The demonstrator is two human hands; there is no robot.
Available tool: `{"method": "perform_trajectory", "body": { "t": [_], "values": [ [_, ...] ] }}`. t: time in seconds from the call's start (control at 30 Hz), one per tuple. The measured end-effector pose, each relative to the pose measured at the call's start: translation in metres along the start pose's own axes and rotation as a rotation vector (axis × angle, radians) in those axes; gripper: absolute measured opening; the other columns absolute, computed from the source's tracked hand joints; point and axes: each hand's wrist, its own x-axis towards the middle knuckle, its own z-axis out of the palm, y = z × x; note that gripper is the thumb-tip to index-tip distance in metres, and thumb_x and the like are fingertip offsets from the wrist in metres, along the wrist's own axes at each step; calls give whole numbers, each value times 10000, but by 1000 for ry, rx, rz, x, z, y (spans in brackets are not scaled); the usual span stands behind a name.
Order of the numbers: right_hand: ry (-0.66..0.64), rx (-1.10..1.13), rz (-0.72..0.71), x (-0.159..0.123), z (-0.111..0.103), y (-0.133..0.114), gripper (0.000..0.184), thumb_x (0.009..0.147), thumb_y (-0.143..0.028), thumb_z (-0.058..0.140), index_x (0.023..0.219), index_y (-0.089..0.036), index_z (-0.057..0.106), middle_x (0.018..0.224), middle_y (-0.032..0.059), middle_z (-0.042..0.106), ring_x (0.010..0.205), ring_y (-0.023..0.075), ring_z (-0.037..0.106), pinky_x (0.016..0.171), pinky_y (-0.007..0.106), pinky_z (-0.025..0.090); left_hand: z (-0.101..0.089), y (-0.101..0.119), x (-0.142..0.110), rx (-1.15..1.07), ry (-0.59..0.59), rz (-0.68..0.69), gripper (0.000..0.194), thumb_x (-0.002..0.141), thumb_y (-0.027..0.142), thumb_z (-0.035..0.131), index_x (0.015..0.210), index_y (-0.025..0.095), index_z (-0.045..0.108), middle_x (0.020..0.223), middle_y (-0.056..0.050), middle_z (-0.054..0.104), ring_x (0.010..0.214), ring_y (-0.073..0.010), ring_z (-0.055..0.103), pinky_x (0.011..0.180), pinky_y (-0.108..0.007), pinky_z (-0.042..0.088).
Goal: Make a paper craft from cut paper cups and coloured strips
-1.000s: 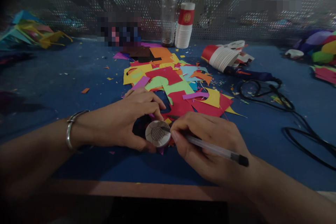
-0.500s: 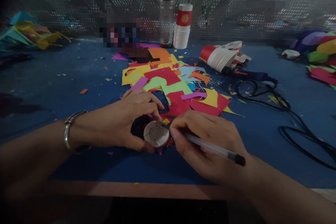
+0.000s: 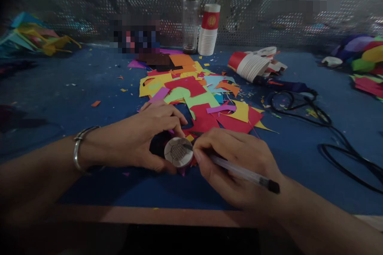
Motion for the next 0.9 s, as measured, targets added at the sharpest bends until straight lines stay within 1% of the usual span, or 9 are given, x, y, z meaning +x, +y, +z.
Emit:
{"method": "perform_trajectory", "body": {
  "t": [0.13, 0.3, 0.6, 0.73, 0.9],
  "values": [
    [32, -39, -28, 1, 1, 0, 152, 978, -189, 516, 902, -237, 638, 768, -9, 729, 633, 127, 683, 626, 226, 524, 0, 0, 0, 0, -1, -3, 490, 655, 520, 892, 992, 221, 698, 1172, -56, 619, 1145, -304, 533, 1031, -440, 378],
    [59, -99, -54, 3, 2, 0, 142, 960, -178, 531, 886, -233, 638, 741, -5, 743, 598, 136, 691, 565, 234, 511, 0, 1, 0, 12, -6, -13, 493, 659, 526, 888, 994, 225, 689, 1184, -59, 618, 1142, -305, 536, 1023, -443, 380],
    [25, 2, -29, -1, 3, 0, 147, 974, -175, 520, 918, -240, 639, 820, -16, 754, 650, 112, 687, 624, 214, 517, 0, 0, 0, 17, 4, 7, 500, 650, 520, 897, 992, 214, 698, 1160, -58, 619, 1125, -296, 532, 1019, -431, 374],
    [16, 2, -21, -1, 1, -1, 155, 979, -181, 513, 918, -239, 643, 827, -12, 754, 670, 119, 694, 638, 219, 521, 1, 0, 0, 18, 9, 7, 488, 659, 533, 886, 990, 223, 705, 1161, -59, 614, 1127, -300, 536, 1021, -445, 375],
    [30, -33, -35, -1, 0, -1, 157, 976, -185, 514, 910, -244, 643, 822, -5, 762, 647, 134, 697, 607, 240, 513, 1, -1, 0, 22, 5, 4, 495, 666, 548, 877, 995, 226, 697, 1172, -57, 614, 1129, -303, 538, 991, -435, 385]
  ]
}}
